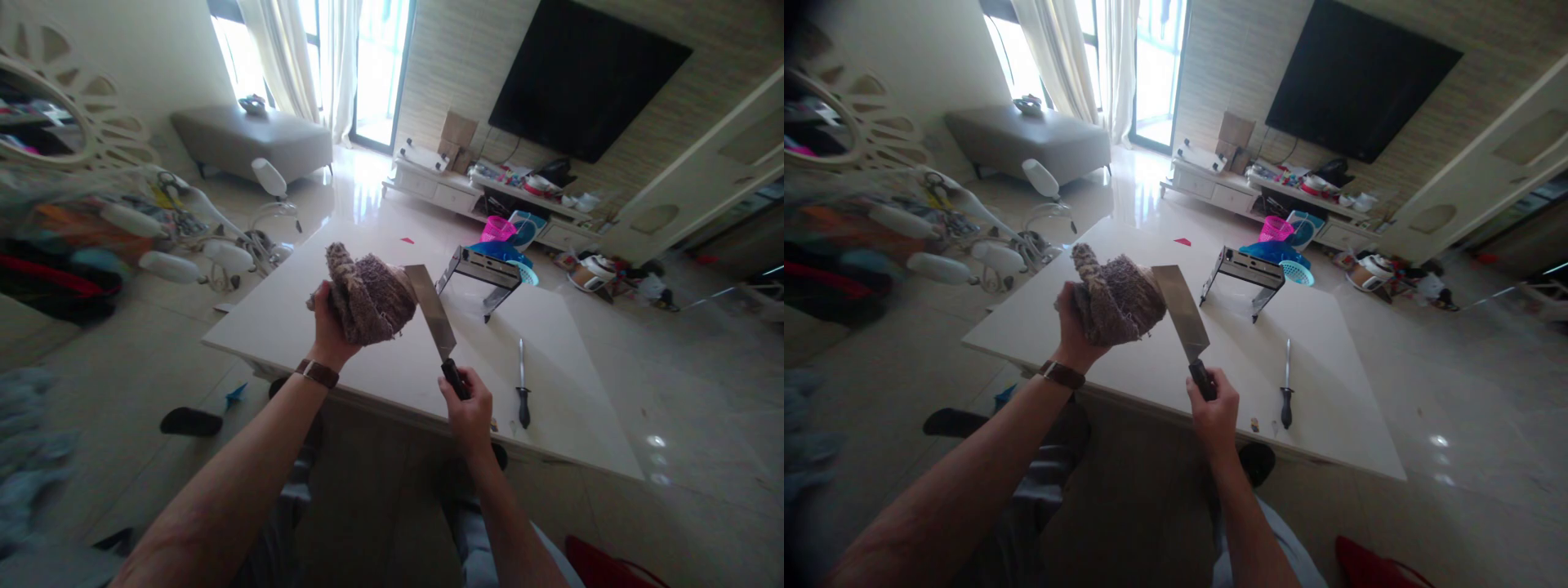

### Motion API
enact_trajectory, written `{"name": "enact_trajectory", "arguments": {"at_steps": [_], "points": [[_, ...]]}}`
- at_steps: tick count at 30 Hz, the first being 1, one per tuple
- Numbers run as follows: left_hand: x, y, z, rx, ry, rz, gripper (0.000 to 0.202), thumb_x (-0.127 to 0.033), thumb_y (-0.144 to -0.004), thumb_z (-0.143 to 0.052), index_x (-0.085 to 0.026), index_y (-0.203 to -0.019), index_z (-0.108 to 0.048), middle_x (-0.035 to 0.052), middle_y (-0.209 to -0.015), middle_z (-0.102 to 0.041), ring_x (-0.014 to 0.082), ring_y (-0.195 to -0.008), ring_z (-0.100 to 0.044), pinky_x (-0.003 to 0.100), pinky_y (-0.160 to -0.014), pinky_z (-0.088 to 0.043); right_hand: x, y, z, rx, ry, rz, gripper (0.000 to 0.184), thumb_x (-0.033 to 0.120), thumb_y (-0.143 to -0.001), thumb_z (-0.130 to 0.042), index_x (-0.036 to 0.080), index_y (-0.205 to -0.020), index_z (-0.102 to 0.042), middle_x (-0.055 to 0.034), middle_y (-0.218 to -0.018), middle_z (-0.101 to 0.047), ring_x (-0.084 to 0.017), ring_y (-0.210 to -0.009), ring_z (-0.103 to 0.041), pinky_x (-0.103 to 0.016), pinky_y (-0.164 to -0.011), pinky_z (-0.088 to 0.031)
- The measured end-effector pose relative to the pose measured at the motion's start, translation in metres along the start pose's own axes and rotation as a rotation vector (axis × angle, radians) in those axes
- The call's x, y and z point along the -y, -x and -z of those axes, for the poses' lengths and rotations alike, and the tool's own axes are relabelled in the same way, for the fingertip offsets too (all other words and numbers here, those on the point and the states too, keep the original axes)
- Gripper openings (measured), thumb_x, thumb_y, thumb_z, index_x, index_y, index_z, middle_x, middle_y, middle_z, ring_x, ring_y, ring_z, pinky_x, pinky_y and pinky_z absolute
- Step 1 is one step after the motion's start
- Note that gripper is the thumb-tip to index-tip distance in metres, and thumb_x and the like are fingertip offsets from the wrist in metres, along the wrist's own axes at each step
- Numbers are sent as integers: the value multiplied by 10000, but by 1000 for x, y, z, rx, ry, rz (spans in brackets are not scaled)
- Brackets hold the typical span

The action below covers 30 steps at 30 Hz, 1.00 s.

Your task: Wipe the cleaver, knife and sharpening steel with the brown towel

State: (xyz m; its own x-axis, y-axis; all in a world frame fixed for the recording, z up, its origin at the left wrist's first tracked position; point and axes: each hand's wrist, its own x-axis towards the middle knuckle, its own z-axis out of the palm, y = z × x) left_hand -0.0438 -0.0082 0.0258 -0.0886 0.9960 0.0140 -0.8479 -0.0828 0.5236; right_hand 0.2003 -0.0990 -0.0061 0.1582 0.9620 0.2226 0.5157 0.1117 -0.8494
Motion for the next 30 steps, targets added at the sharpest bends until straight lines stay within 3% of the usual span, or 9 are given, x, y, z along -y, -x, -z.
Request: {"name": "enact_trajectory", "arguments": {"at_steps": [4, 10, 15, 22, 26, 30], "points": [[3, 7, -4, 69, 51, 48, 723, -752, -867, -506, -213, -1331, -632, 101, -1365, -665, 350, -1391, -506, 526, -1157, -424, -2, -5, 1, -80, -158, -70, 281, 458, -831, -705, 189, -822, -625, 36, -676, -550, -123, -604, -493, -244, -563, -394], [19, 11, -4, 63, 84, 191, 755, -752, -877, -506, -184, -1363, -611, 131, -1320, -689, 367, -1349, -548, 553, -1142, -433, -8, -10, 5, -72, -388, -216, 284, 442, -809, -726, 187, -771, -606, 64, -582, -506, -82, -473, -409, -211, -427, -294], [36, 11, -2, -13, 80, 356, 621, -621, -875, -599, -152, -1278, -649, 141, -1200, -740, 347, -1217, -652, 541, -1088, -493, -8, -14, 7, -121, -565, -342, 276, 398, -760, -744, 184, -707, -578, 64, -574, -537, -55, -413, -399, -189, -372, -252], [69, 17, 6, -167, -79, 485, 350, -304, -769, -686, -185, -1099, -686, 76, -985, -778, 297, -971, -745, 503, -920, -602, -12, -26, 19, -200, -575, -374, 270, 405, -734, -749, 178, -730, -602, 67, -561, -545, -50, -396, -401, -185, -356, -261], [79, 19, 4, -206, -136, 558, 390, -296, -725, -632, -171, -1090, -690, 111, -1035, -774, 329, -956, -744, 549, -855, -614, -13, -29, 30, -180, -588, -373, 261, 405, -739, -737, 178, -722, -608, 71, -546, -537, -50, -392, -399, -188, -355, -261], [89, 17, 2, -261, -166, 545, 363, -276, -682, -607, -161, -1015, -693, 105, -921, -774, 306, -850, -749, 502, -784, -633, -14, -28, 40, -167, -584, -404, 262, 412, -728, -729, 178, -716, -613, 65, -549, -548, -53, -395, -401, -190, -351, -263]]}}
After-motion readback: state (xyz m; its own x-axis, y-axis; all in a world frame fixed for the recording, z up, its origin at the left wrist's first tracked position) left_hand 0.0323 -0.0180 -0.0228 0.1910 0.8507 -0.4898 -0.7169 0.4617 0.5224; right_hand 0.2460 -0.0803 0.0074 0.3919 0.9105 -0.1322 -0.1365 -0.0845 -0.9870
